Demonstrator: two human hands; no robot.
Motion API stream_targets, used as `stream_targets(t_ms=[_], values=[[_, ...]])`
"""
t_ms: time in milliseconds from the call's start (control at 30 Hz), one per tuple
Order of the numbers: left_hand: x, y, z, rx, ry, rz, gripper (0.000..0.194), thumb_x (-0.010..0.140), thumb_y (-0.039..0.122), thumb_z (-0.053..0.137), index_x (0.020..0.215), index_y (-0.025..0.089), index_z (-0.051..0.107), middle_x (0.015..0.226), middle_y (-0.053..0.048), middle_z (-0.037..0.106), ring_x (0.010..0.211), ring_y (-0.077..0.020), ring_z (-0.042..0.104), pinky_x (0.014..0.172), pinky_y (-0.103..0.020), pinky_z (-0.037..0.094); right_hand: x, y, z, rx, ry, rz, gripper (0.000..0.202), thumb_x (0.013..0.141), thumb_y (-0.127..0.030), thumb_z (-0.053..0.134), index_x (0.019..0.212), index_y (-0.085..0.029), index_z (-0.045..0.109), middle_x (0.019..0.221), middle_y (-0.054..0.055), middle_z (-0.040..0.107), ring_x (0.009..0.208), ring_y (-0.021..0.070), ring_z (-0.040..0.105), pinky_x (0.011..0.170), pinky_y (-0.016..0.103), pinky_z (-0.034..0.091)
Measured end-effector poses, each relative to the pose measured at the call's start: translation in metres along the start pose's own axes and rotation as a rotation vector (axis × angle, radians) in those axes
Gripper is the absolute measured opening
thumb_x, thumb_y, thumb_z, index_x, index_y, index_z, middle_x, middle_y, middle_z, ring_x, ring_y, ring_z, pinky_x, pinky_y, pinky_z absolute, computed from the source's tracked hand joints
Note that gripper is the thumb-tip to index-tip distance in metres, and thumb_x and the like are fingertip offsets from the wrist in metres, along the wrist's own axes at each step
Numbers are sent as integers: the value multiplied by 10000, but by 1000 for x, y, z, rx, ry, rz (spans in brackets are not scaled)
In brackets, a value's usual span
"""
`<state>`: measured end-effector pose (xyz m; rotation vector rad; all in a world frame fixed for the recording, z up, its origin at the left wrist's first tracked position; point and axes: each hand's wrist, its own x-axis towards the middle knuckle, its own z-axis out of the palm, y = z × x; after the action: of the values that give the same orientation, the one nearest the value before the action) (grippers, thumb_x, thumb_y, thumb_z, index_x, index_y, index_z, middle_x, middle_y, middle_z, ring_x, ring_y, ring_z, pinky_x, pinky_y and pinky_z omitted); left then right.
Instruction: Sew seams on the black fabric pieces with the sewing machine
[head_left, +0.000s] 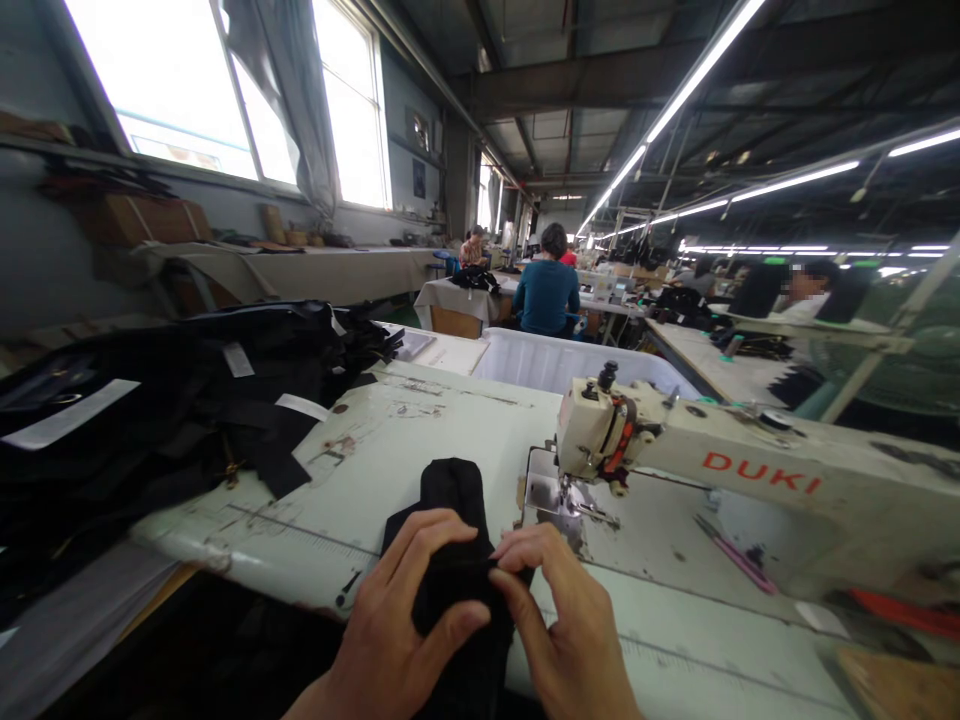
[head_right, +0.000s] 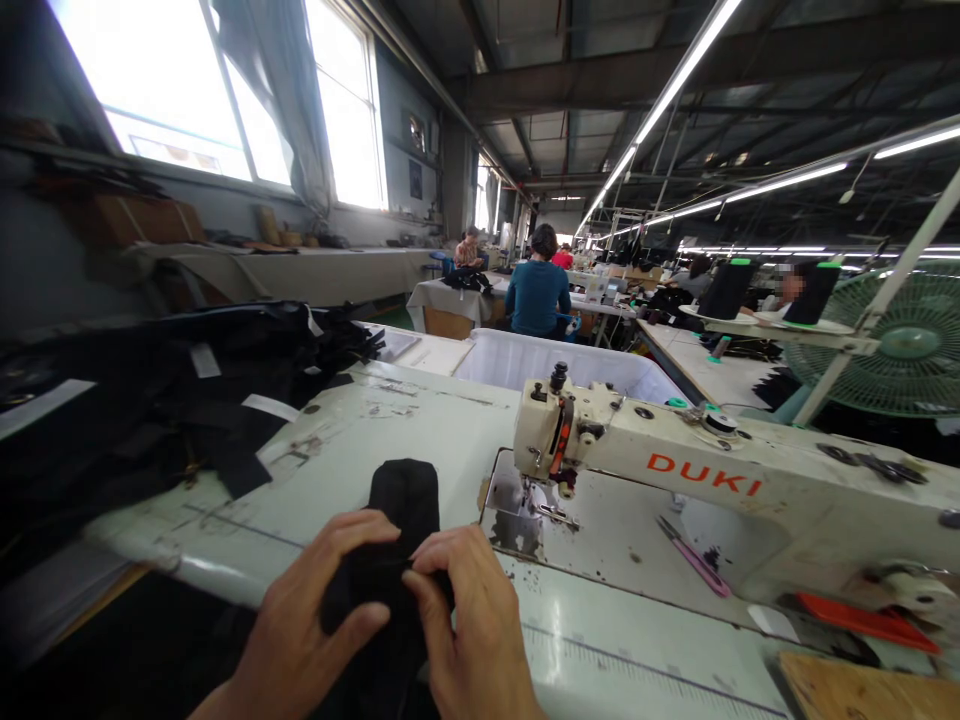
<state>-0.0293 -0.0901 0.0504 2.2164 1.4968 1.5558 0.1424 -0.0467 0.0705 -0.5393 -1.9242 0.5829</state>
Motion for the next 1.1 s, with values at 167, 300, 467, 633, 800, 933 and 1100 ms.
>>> stream_targets(t_ms=[167,300,467,633,800,933,1100], values=[[-4,3,3,73,153,64,150,869,180,676,1007,205,623,934,-23,587,930,-159,565,845,-236,473,-3,1,1,-26,-23,-10,164,906,-46,527,920,-209,522,902,12,588,851,125,590,753,226,476],[-4,5,4,-9,160,1,121,864,133,662,950,219,651,840,0,627,877,-155,582,798,-231,495,0,-3,2,-29,-43,-31,156,907,-52,524,892,-206,525,887,13,600,825,123,601,727,224,489],[-5,9,-3,-298,63,-352,59,890,212,617,832,214,626,918,-20,657,912,-169,637,805,-239,515,-10,4,-4,-122,37,56,255,841,-162,676,1052,-238,557,1034,25,665,958,169,652,839,255,538],[-13,6,-7,-495,40,-481,98,908,273,596,837,207,605,914,-35,658,946,-187,633,791,-232,527,-38,18,-2,-112,119,347,383,794,-242,728,1162,-269,625,1088,16,710,976,205,689,864,272,560],[-19,1,-8,-491,38,-515,95,908,291,603,851,214,607,911,-26,659,945,-180,631,787,-212,529,-38,12,7,-16,186,374,240,798,-209,698,1023,-290,719,999,-4,732,943,200,693,835,242,555],[-18,-1,-10,-447,15,-497,106,904,293,609,831,217,619,872,-19,669,971,-184,617,788,-206,523,-30,11,4,1,139,266,191,809,-169,699,963,-281,720,929,-14,731,864,174,697,787,220,559],[-18,-4,-13,-396,-24,-473,114,905,291,607,827,217,646,860,-20,686,958,-186,621,850,-245,507,-28,13,-1,-7,111,169,137,849,-134,661,896,-258,699,864,-17,714,811,151,688,741,206,553]])
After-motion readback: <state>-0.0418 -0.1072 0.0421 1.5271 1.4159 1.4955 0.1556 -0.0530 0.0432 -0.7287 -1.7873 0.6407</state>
